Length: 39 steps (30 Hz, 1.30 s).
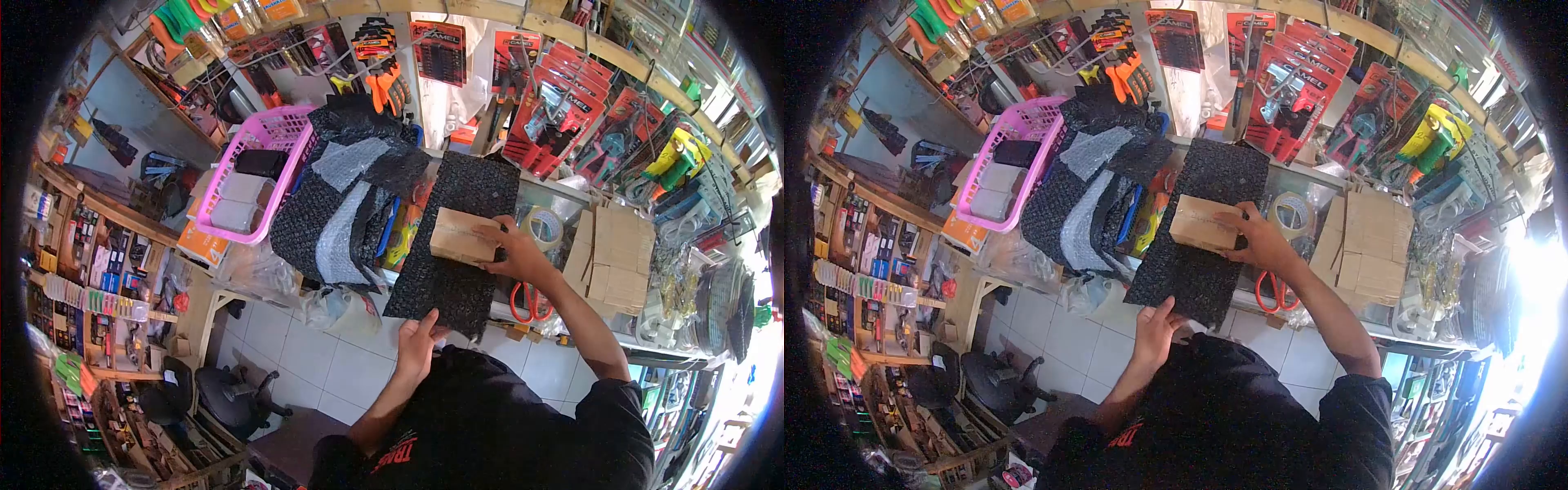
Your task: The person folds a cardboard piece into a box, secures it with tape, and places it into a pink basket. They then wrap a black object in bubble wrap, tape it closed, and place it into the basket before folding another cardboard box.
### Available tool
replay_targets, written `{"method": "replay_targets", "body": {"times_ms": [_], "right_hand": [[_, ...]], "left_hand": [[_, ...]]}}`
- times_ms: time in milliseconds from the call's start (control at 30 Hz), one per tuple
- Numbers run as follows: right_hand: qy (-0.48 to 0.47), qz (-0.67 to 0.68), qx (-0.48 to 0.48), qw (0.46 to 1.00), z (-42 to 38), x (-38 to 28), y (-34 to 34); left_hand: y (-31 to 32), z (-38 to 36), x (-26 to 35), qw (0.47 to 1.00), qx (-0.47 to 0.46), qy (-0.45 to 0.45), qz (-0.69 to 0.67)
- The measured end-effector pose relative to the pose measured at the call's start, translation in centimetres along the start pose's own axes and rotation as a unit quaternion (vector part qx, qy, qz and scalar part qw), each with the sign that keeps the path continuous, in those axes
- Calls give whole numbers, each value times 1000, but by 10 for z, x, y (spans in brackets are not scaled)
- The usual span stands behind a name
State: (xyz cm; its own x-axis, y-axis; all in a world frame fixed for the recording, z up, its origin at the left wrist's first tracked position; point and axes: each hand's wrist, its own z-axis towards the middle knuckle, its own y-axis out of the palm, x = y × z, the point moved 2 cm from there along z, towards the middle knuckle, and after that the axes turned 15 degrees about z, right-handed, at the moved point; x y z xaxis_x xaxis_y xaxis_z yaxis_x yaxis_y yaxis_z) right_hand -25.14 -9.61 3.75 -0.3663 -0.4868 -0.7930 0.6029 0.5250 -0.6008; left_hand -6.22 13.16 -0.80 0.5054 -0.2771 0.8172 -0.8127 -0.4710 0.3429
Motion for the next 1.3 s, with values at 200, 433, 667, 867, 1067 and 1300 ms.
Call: {"method": "replay_targets", "body": {"times_ms": [200,433,667,867,1067,1300], "right_hand": [[-9,6,38,999,-2,-6,-1],[10,50,2,999,4,-4,4],[-2,13,12,1000,6,-7,3],[-3,5,23,1000,1,1,1],[8,-10,6,1000,0,2,5],[30,-33,-22,999,-19,-21,16]], "left_hand": [[7,10,6,1000,-30,-5,0],[3,-10,0,999,-13,-32,-40],[-4,-5,-15,998,4,-44,-49],[-1,-10,-11,998,-2,-42,-39],[0,-8,-10,1000,7,-7,20],[29,-14,45,995,-29,33,91]]}}
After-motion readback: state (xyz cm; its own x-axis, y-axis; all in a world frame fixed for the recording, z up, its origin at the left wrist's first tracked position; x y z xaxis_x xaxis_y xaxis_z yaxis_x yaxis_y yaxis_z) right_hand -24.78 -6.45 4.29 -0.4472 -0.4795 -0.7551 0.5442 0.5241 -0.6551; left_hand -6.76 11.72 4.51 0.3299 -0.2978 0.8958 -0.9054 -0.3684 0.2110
